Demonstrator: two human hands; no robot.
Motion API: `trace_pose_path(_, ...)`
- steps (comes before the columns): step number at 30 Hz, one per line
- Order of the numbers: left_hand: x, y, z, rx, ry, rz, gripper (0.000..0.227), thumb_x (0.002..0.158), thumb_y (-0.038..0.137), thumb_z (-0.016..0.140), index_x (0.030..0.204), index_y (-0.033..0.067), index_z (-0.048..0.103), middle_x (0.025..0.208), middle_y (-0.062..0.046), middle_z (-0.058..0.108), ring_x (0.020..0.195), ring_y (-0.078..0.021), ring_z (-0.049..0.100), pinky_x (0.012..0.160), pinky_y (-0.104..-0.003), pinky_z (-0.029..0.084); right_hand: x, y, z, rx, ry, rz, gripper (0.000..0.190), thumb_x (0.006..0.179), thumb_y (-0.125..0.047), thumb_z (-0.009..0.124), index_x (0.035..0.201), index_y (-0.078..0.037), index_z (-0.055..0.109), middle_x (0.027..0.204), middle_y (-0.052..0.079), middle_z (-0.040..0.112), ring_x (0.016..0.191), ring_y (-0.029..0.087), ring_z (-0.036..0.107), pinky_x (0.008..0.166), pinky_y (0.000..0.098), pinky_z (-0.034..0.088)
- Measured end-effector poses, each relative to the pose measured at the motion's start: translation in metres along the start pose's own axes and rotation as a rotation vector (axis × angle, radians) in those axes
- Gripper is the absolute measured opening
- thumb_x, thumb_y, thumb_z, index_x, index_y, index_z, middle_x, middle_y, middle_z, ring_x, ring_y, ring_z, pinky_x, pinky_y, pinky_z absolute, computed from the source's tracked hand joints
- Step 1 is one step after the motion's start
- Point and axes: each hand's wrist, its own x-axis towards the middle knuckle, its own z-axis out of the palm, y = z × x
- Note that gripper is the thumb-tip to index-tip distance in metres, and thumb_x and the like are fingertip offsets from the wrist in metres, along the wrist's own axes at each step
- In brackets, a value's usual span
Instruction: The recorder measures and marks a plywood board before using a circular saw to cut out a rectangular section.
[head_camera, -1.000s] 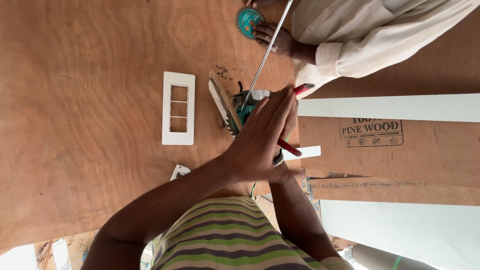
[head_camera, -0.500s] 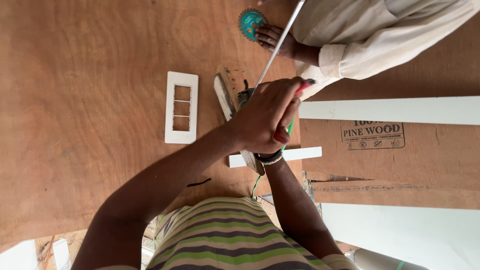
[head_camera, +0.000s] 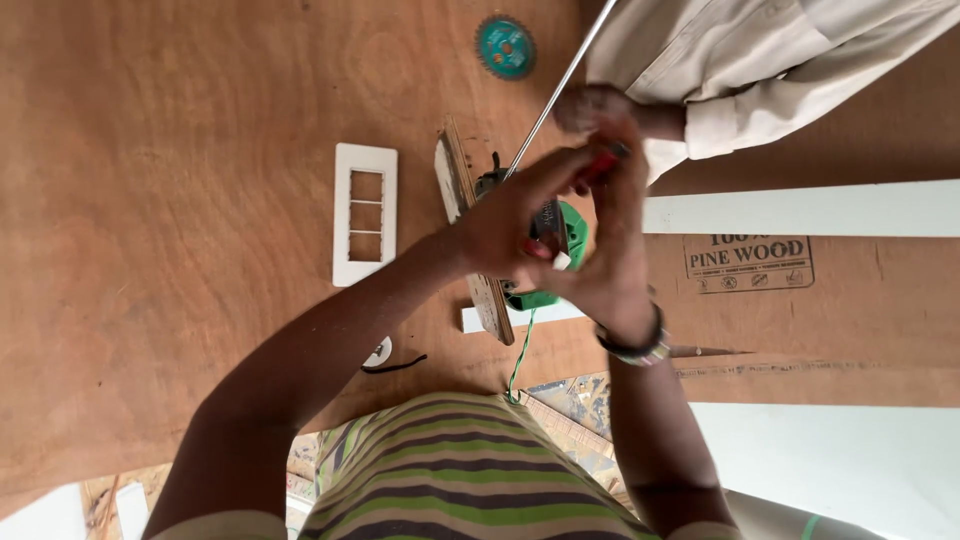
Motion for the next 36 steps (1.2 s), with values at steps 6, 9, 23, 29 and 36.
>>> trace_pose_path(6, -0.009, -0.001, 0.006, 0.097, 0.106, -0.018, 0.092, 0.098, 0.047, 0.075, 0.166, 0.0045, 0.03, 0.161, -0.017, 0.047, 0.148, -0.0281, 0.055, 0.128, -0.04, 0.047, 0.001, 0.002, 0.014, -0.263, 0.075, -0.111, 0.124, 0.07, -0.057, 0.092, 0.16, -0.002, 0.025, 0.149, 0.015, 0.043, 0.138, 0.026, 0.051, 0.114, 0.042, 0.05)
trace_pose_path(9, -0.019, 0.0, 0.019, 0.14, 0.187, 0.014, 0.085, 0.097, 0.036, 0.076, 0.16, -0.0004, 0.031, 0.155, -0.022, 0.049, 0.144, -0.0339, 0.052, 0.123, -0.044, 0.043, -0.003, 0.013, 0.02, -0.258, 0.101, -0.161, 0.123, 0.073, -0.059, 0.089, 0.159, -0.001, 0.022, 0.152, 0.016, 0.044, 0.143, 0.027, 0.051, 0.117, 0.0416, 0.051)
trace_pose_path(23, -0.007, -0.021, 0.01, -0.149, 0.078, -0.035, 0.064, 0.097, 0.047, 0.06, 0.137, -0.0026, 0.058, 0.118, -0.013, 0.07, 0.106, -0.0196, 0.071, 0.096, -0.033, 0.058, -0.02, 0.02, 0.051, -0.075, 0.373, -0.014, 0.115, 0.071, -0.056, 0.094, 0.148, -0.005, 0.027, 0.125, 0.009, 0.047, 0.11, 0.019, 0.055, 0.096, 0.0326, 0.05)
trace_pose_path(29, -0.001, -0.029, -0.001, -0.239, -0.017, 0.078, 0.08, 0.095, 0.067, 0.054, 0.135, -0.0021, 0.056, 0.114, -0.011, 0.068, 0.106, -0.0171, 0.069, 0.098, -0.032, 0.057, -0.016, 0.026, 0.06, -0.004, 0.451, -0.052, 0.115, 0.07, -0.051, 0.097, 0.148, -0.007, 0.025, 0.119, 0.006, 0.045, 0.106, 0.017, 0.051, 0.099, 0.0333, 0.049)
trace_pose_path(36, -0.023, -0.087, 0.02, -0.441, 0.019, 0.213, 0.046, 0.108, 0.012, 0.056, 0.148, 0.0042, 0.035, 0.142, -0.013, 0.056, 0.128, -0.0174, 0.064, 0.112, -0.032, 0.054, 0.054, 0.026, -0.057, 0.516, -0.394, 0.1, 0.085, 0.08, -0.051, 0.094, 0.137, 0.0, 0.057, 0.126, 0.017, 0.061, 0.124, 0.029, 0.059, 0.114, 0.0429, 0.049)
